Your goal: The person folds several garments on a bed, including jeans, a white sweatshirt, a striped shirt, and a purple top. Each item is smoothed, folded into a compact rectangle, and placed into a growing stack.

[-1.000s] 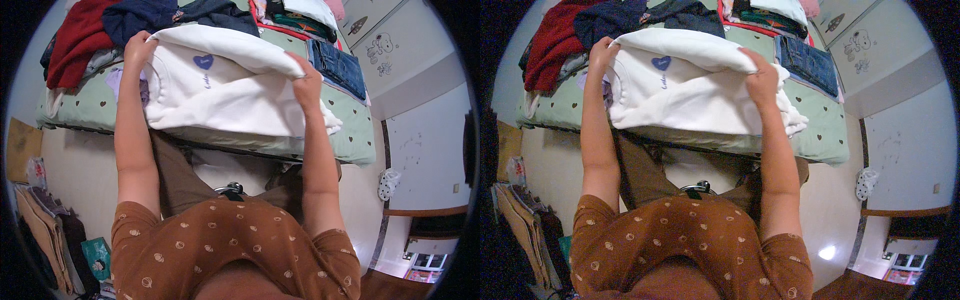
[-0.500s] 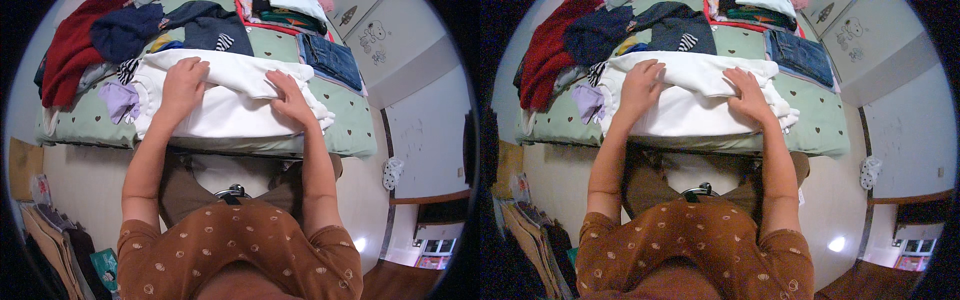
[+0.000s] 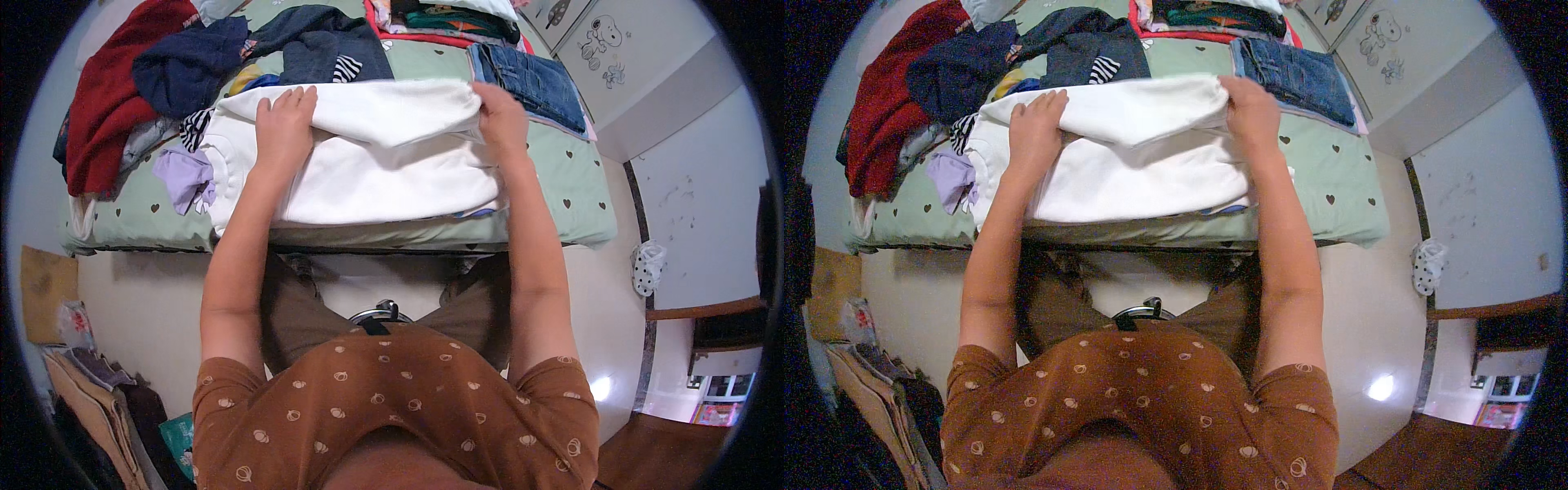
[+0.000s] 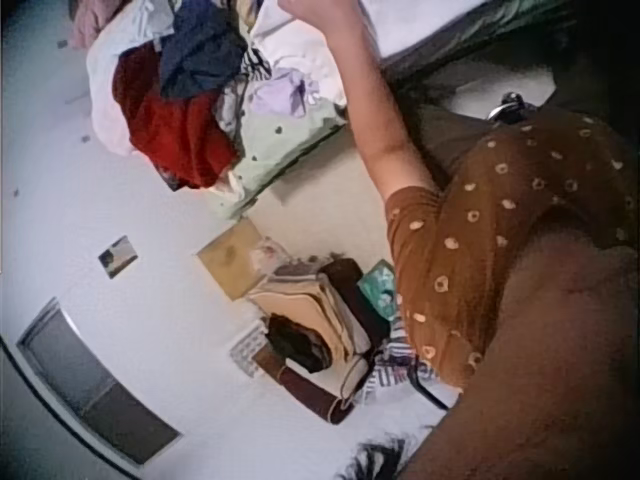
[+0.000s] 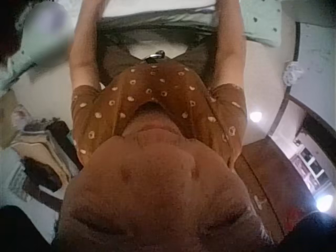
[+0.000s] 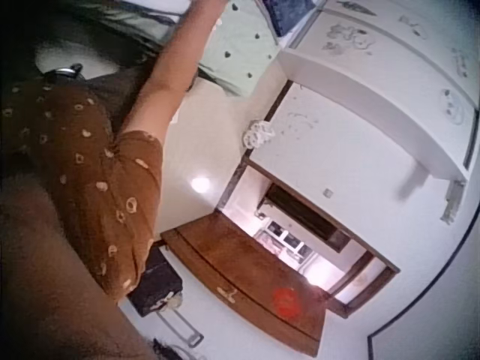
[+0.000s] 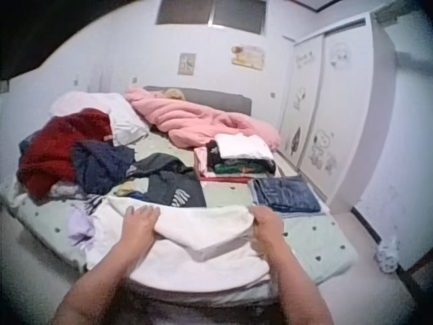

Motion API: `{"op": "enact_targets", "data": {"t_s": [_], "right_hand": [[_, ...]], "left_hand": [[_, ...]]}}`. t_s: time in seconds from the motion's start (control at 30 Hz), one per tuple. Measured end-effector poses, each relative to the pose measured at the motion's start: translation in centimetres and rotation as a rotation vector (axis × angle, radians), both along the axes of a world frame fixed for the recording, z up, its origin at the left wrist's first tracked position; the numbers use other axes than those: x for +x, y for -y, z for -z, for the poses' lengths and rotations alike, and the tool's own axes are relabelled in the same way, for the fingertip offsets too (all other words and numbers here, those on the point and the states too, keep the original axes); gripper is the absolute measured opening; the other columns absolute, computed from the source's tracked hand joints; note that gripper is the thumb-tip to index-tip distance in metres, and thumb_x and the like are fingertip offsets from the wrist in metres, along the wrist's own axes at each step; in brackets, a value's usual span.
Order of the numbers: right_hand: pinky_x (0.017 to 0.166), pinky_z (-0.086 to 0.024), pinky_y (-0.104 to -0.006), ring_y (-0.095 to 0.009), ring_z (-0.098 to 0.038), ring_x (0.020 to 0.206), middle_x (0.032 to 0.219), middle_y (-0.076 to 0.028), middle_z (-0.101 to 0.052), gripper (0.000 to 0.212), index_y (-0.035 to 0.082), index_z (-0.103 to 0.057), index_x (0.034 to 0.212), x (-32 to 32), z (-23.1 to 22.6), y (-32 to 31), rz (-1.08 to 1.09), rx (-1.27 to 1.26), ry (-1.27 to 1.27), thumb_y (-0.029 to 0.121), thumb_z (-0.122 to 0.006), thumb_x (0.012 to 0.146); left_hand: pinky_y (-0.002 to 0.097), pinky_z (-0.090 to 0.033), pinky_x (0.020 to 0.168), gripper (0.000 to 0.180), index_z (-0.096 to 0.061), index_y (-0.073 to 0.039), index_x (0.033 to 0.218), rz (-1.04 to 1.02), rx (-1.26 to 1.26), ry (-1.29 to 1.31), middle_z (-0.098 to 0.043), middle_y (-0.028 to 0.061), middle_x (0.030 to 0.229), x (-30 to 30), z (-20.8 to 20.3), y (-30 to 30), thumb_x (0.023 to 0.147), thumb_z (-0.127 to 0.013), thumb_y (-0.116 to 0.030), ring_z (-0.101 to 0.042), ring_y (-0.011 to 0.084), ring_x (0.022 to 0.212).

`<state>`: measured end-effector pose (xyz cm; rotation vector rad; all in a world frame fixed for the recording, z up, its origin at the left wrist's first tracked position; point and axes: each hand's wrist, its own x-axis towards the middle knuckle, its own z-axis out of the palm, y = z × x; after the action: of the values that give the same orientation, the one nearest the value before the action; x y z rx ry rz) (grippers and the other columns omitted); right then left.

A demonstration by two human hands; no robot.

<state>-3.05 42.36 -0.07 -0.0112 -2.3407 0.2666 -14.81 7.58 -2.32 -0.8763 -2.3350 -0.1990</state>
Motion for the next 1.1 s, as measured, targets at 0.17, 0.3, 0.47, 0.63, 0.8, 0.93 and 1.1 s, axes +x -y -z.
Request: {"op": "enact_targets", "data": {"t_s": [0.17, 0.3, 0.47, 0.63, 0.8, 0.93, 1.1], "right_hand": [[0.09, -0.051, -0.0452, -0.032, -0.062, 0.114, 0.118, -0.009, -0.068, 0.035, 0.014, -0.068, 0.117, -1.2, 0.5, -1.7, 0.133, 0.265, -0.065, 0.006, -0.056, 0.085], [0.093, -0.047, -0.0459, -0.033, -0.055, 0.122, 0.126, -0.014, -0.062, 0.039, 0.011, -0.066, 0.121, -1.0, 6.6, -1.7, 0.164, 0.01, 0.325, 0.008, -0.058, 0.083], [0.103, -0.043, -0.0449, -0.033, -0.053, 0.125, 0.133, -0.013, -0.059, 0.049, 0.008, -0.061, 0.127, 1.7, 1.4, 1.9, 0.093, 0.139, 0.21, 0.008, -0.065, 0.078], [0.104, -0.042, -0.0454, -0.03, -0.052, 0.128, 0.134, -0.011, -0.059, 0.063, 0.013, -0.055, 0.135, 0.3, 3.1, 3.1, 0.003, 0.234, 0.393, 0.008, -0.069, 0.073], [0.094, -0.045, -0.0474, -0.029, -0.06, 0.115, 0.127, -0.009, -0.063, 0.055, 0.015, -0.06, 0.125, -1.7, 2.9, 3.6, 0.058, 0.231, 0.412, 0.007, -0.068, 0.072], [0.083, -0.046, -0.0452, -0.029, -0.066, 0.098, 0.109, -0.007, -0.07, 0.042, 0.015, -0.066, 0.114, -3.0, 2.7, 2.3, 0.049, 0.248, 0.394, 0.006, -0.067, 0.072], [0.079, -0.045, -0.043, -0.028, -0.067, 0.091, 0.101, -0.005, -0.072, 0.038, 0.015, -0.067, 0.11, -2.1, -0.1, 1.5, 0.008, 0.189, 0.104, 0.006, -0.067, 0.073]], "left_hand": [[0.0549, -0.034, 0.106, 0.062, -0.049, -0.004, 0.139, -0.063, 0.114, -0.06, -0.051, 0.0199, 0.14, -0.6, 0.2, -0.8, 0.079, -0.063, -0.003, -0.046, 0.0339, 0.133], [0.0488, -0.032, 0.11, 0.067, -0.043, 0.001, 0.139, -0.167, 0.377, 0.041, -0.045, 0.0263, 0.138, -0.2, 0.7, 0.1, 0.076, -0.066, -0.004, -0.04, 0.0398, 0.133], [0.0416, -0.047, 0.097, 0.047, -0.046, 0.004, 0.128, 0.048, 1.517, 0.703, -0.052, 0.021, 0.12, 1.7, 2.0, 0.8, 0.085, -0.063, -0.005, -0.056, 0.0311, 0.11], [0.0489, -0.051, 0.101, 0.035, -0.044, 0.009, 0.129, 0.47, 1.948, 1.416, -0.055, 0.0251, 0.123, 0.4, 0.7, -0.1, 0.095, -0.05, 0.004, -0.059, 0.0358, 0.113], [0.0558, -0.047, 0.105, 0.032, -0.046, 0.009, 0.127, 0.394, 1.883, 1.523, -0.054, 0.0266, 0.122, -1.0, -0.2, -3.0, 0.098, -0.051, -0.004, -0.053, 0.038, 0.12], [0.056, -0.052, 0.096, 0.031, -0.047, 0.005, 0.126, 0.301, 1.786, 1.456, -0.053, 0.0228, 0.124, -1.8, -1.1, -4.5, 0.097, -0.053, -0.006, -0.056, 0.0374, 0.113], [0.0538, -0.058, 0.079, 0.029, -0.048, 0.005, 0.122, 0.232, 1.855, 1.402, -0.057, 0.0247, 0.116, -2.8, -2.3, -3.8, 0.095, -0.052, -0.005, -0.061, 0.0383, 0.102]]}}
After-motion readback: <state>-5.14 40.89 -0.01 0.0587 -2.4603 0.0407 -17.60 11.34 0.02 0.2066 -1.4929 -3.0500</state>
